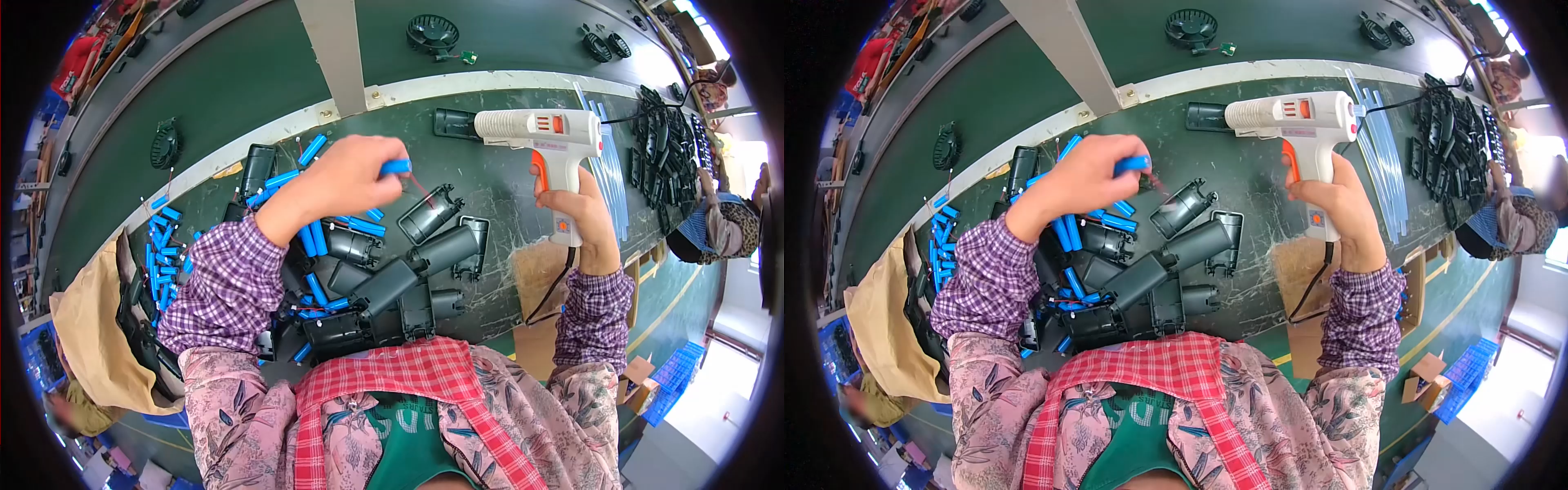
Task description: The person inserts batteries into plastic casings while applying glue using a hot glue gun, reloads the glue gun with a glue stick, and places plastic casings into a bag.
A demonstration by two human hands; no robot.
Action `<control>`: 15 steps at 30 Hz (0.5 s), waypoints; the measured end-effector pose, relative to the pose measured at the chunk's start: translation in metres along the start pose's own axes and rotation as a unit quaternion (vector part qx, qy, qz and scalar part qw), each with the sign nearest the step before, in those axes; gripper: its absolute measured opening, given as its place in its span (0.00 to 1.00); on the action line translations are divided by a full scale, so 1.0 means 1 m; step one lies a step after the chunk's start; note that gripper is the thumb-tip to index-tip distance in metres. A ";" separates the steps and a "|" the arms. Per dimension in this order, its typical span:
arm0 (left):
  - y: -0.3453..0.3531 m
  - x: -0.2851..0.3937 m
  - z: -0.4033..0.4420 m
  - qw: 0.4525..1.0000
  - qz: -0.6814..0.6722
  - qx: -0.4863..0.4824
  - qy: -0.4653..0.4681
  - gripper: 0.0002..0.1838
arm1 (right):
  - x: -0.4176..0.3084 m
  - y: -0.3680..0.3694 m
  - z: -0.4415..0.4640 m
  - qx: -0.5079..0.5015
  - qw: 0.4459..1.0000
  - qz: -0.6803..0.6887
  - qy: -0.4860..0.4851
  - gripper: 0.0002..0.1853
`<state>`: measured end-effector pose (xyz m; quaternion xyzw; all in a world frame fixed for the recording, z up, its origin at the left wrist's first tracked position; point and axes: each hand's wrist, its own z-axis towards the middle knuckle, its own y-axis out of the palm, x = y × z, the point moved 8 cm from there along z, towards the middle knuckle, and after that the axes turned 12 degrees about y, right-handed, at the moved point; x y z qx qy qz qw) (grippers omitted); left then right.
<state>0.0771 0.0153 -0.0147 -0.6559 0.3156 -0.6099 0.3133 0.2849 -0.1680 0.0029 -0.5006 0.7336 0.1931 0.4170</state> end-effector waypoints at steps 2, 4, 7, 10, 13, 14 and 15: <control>-0.003 -0.009 0.000 0.988 -0.141 0.045 -0.045 0.14 | -0.001 0.001 -0.001 -0.006 1.000 0.002 -0.008 0.29; 0.012 -0.010 0.003 0.997 -0.034 0.070 -0.014 0.13 | 0.001 0.002 0.003 -0.028 0.999 0.019 -0.023 0.29; 0.016 -0.005 0.007 0.991 0.118 0.061 -0.015 0.12 | -0.003 0.009 0.005 -0.054 0.996 0.053 -0.044 0.29; 0.015 -0.005 0.014 0.989 0.127 0.071 -0.028 0.11 | -0.003 0.004 0.004 -0.053 0.994 0.074 -0.061 0.30; -0.001 0.004 0.030 0.990 0.052 0.125 0.028 0.11 | -0.003 -0.003 0.001 -0.047 0.994 0.074 -0.061 0.31; -0.011 0.008 0.040 0.988 0.045 0.144 0.046 0.11 | -0.004 -0.004 0.000 -0.040 0.995 0.069 -0.060 0.31; -0.019 0.010 0.050 0.984 0.039 0.163 0.063 0.11 | -0.006 -0.005 -0.002 -0.040 0.995 0.069 -0.061 0.31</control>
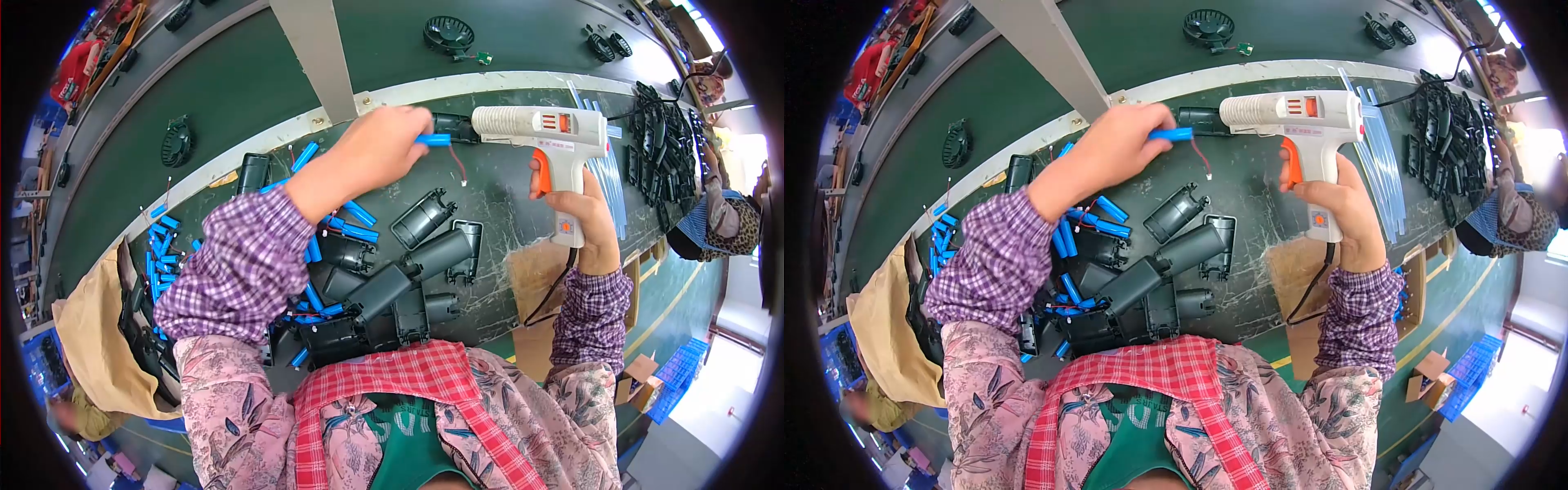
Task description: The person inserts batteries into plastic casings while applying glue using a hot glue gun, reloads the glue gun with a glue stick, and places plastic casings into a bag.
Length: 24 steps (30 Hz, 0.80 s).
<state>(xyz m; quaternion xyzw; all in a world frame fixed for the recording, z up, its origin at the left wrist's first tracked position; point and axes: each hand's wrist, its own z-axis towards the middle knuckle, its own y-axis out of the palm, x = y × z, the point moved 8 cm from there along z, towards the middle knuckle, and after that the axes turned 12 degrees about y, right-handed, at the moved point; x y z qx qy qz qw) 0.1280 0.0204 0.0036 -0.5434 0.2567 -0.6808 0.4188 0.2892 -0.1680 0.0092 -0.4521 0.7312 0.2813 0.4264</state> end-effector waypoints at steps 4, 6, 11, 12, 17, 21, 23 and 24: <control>0.015 -0.014 0.026 0.996 0.036 0.073 0.027 0.08 | -0.006 -0.006 -0.003 0.026 1.000 -0.007 -0.006 0.31; 0.028 -0.018 0.029 0.996 0.043 0.077 0.025 0.08 | -0.007 -0.008 -0.003 0.036 0.999 -0.009 -0.005 0.31; 0.039 -0.024 0.031 0.995 0.066 0.069 -0.012 0.08 | -0.008 -0.003 0.000 0.005 1.000 -0.028 0.005 0.30; 0.039 -0.025 0.031 0.994 0.073 0.074 -0.015 0.08 | -0.009 -0.003 0.002 0.004 1.000 -0.028 0.004 0.30; 0.043 -0.032 0.033 0.995 0.051 0.081 -0.042 0.08 | -0.003 -0.008 0.008 0.009 0.999 -0.038 0.017 0.28; 0.047 -0.039 0.034 0.993 0.020 0.072 -0.092 0.08 | -0.003 -0.006 0.008 0.004 0.999 -0.046 0.021 0.28; 0.048 -0.040 0.034 0.993 0.015 0.068 -0.099 0.08 | -0.002 -0.006 0.007 0.017 0.998 -0.040 0.034 0.28; 0.048 -0.040 0.033 0.992 0.009 0.077 -0.098 0.08 | -0.002 -0.007 0.007 0.018 0.998 -0.041 0.035 0.28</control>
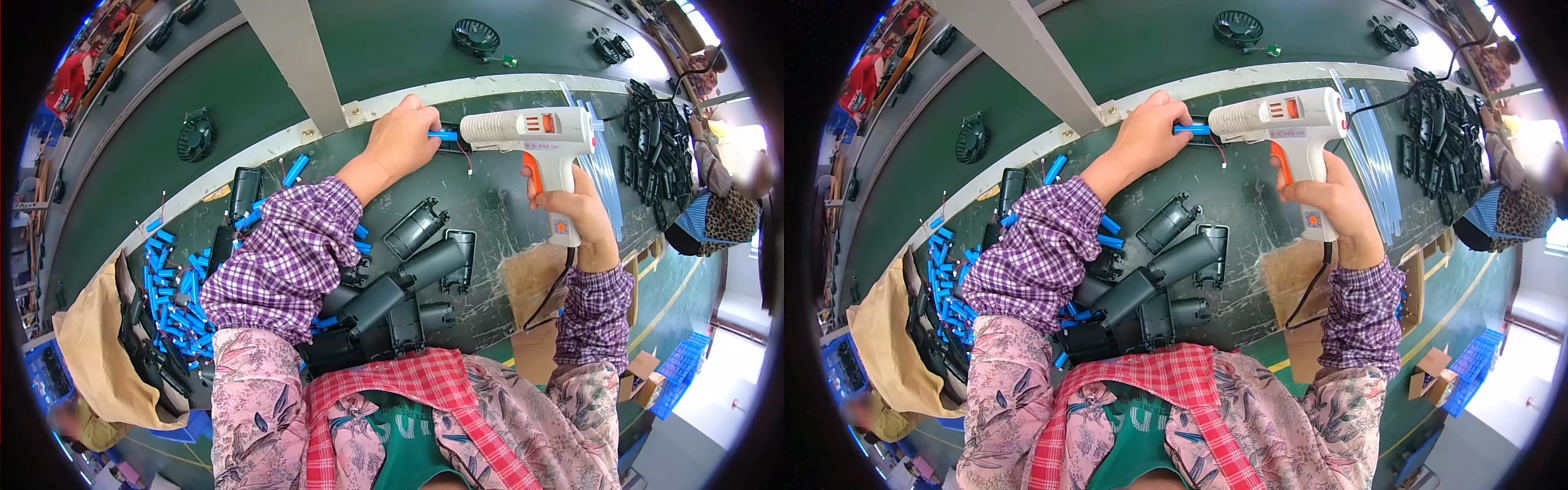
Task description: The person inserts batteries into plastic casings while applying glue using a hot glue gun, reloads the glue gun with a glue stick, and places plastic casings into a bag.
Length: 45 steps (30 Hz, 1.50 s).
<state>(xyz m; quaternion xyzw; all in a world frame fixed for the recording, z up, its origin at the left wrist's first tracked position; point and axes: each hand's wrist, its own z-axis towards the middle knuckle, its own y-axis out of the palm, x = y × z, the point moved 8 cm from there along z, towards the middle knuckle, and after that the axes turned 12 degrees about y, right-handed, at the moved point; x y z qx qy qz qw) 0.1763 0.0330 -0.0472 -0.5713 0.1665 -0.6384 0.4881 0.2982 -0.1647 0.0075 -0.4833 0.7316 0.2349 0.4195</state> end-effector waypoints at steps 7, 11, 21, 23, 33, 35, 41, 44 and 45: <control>0.000 -0.001 -0.001 1.000 -0.019 0.014 0.011 0.07 | 0.001 0.001 -0.009 0.001 0.999 -0.027 0.023 0.27; 0.001 -0.001 0.000 1.000 -0.008 0.006 0.015 0.07 | 0.003 0.002 -0.014 0.000 0.998 -0.057 0.026 0.27; 0.000 -0.001 -0.002 1.000 -0.015 0.011 0.014 0.05 | 0.008 0.002 -0.012 0.008 0.998 -0.050 0.042 0.28; -0.001 0.000 -0.002 1.000 -0.017 0.012 0.015 0.05 | 0.007 -0.002 -0.008 0.022 0.998 -0.044 0.031 0.28; 0.001 0.000 -0.006 1.000 -0.002 0.012 0.006 0.08 | 0.001 0.001 -0.003 0.035 0.999 -0.037 0.013 0.29; 0.001 0.000 -0.007 1.000 -0.002 0.011 0.002 0.08 | 0.003 0.000 -0.002 0.022 0.998 -0.047 0.018 0.29; -0.007 0.003 -0.019 1.000 -0.006 0.013 -0.024 0.05 | -0.003 0.013 -0.006 -0.041 0.998 0.031 -0.048 0.34; -0.013 0.002 -0.027 1.000 0.006 0.014 -0.014 0.06 | -0.001 0.018 -0.009 -0.064 0.995 0.053 -0.057 0.35; -0.020 0.004 -0.030 0.999 0.003 0.030 -0.011 0.07 | 0.001 0.019 -0.010 -0.066 0.995 0.054 -0.057 0.35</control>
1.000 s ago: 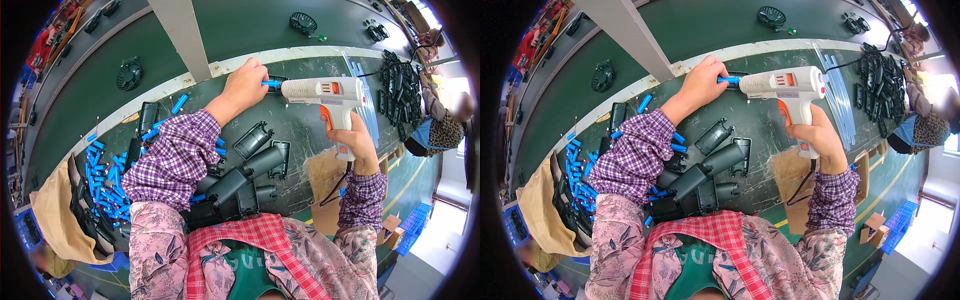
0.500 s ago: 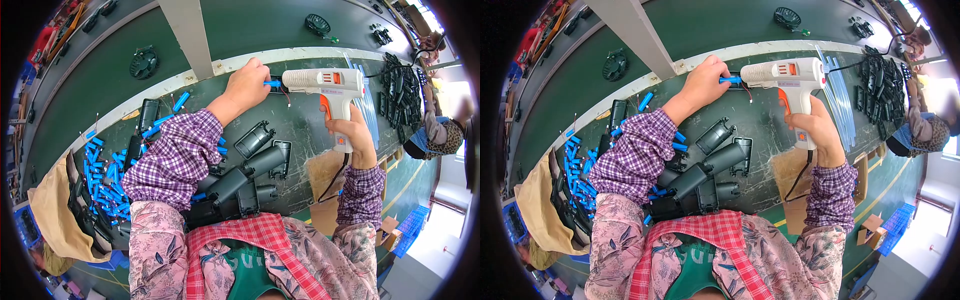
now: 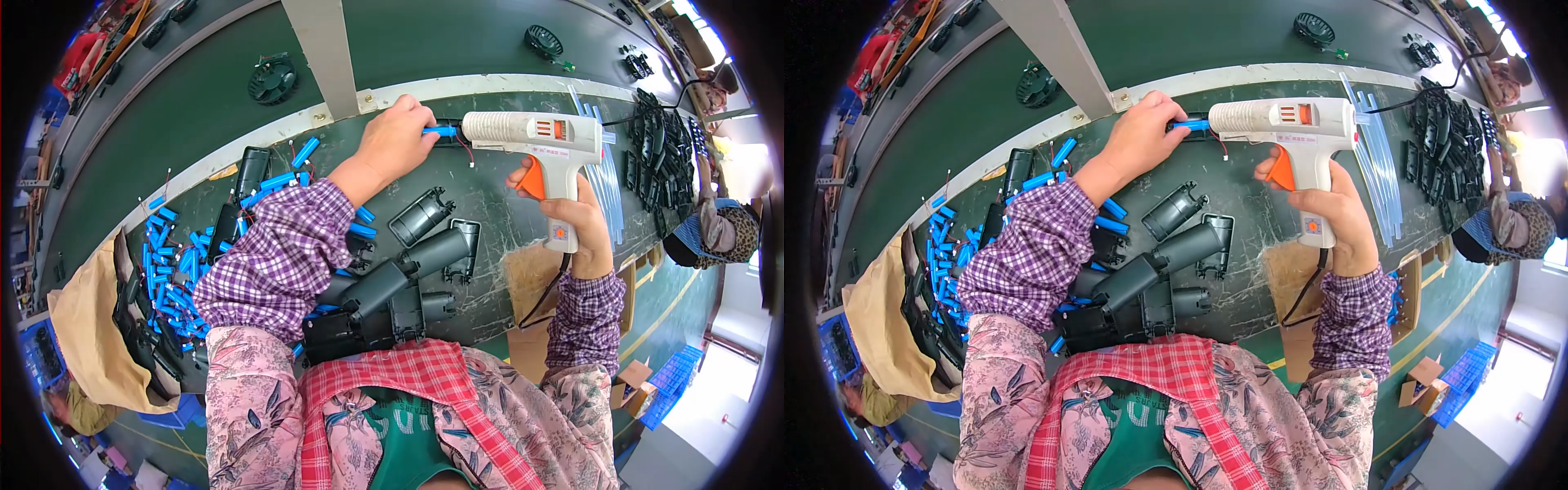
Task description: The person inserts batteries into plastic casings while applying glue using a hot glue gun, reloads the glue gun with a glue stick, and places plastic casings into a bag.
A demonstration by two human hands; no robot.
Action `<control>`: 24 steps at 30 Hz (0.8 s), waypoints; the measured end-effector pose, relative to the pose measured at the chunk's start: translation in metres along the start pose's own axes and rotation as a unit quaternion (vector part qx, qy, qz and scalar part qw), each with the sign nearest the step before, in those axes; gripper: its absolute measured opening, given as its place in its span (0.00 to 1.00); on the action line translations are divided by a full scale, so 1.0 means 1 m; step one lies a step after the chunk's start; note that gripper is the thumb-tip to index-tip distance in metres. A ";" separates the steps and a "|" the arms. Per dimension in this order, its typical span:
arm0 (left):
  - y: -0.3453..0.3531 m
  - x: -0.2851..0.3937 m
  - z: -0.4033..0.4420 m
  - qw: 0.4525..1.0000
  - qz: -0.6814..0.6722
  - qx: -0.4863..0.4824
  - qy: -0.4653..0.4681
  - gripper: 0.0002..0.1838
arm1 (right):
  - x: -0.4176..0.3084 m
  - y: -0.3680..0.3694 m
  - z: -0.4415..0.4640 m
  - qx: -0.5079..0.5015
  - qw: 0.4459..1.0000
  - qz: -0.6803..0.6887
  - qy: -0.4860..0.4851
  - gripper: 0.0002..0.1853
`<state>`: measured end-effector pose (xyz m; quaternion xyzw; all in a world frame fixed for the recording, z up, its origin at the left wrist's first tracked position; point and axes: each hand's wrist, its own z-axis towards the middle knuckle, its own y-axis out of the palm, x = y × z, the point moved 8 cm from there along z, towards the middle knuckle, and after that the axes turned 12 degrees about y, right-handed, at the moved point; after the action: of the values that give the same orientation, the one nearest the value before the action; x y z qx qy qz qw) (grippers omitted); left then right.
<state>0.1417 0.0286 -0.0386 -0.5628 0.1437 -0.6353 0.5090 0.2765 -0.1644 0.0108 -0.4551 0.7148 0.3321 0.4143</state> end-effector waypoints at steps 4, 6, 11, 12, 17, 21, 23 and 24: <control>-0.023 0.020 -0.014 0.995 0.070 -0.066 0.009 0.12 | 0.009 0.001 -0.005 -0.005 0.998 0.055 -0.008 0.35; -0.018 0.045 -0.018 0.986 -0.077 -0.147 -0.035 0.16 | 0.010 0.002 -0.008 -0.014 0.995 0.095 -0.025 0.35; 0.024 0.111 -0.023 0.848 -0.512 -0.101 -0.097 0.32 | 0.017 0.010 -0.015 0.005 0.987 0.154 -0.039 0.36; 0.032 0.118 -0.022 0.797 -0.579 -0.096 -0.146 0.31 | 0.023 0.009 -0.016 0.005 0.987 0.156 -0.035 0.33; 0.062 0.131 -0.016 0.661 -0.722 -0.053 -0.196 0.21 | 0.021 0.023 -0.034 0.012 0.983 0.178 -0.032 0.27; 0.071 0.121 -0.020 0.633 -0.746 -0.035 -0.205 0.17 | 0.028 0.017 -0.042 -0.013 0.996 0.084 -0.026 0.26; 0.064 0.131 -0.010 0.637 -0.745 -0.035 -0.195 0.17 | 0.014 0.013 -0.059 -0.020 1.000 0.020 -0.007 0.24; 0.058 0.132 -0.009 0.644 -0.741 -0.010 -0.191 0.17 | 0.012 0.002 -0.068 -0.007 0.998 0.059 -0.029 0.24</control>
<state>0.1818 -0.1076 -0.0103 -0.5948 -0.4155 -0.6775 -0.1210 0.2516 -0.2258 0.0299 -0.4054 0.7255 0.3742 0.4114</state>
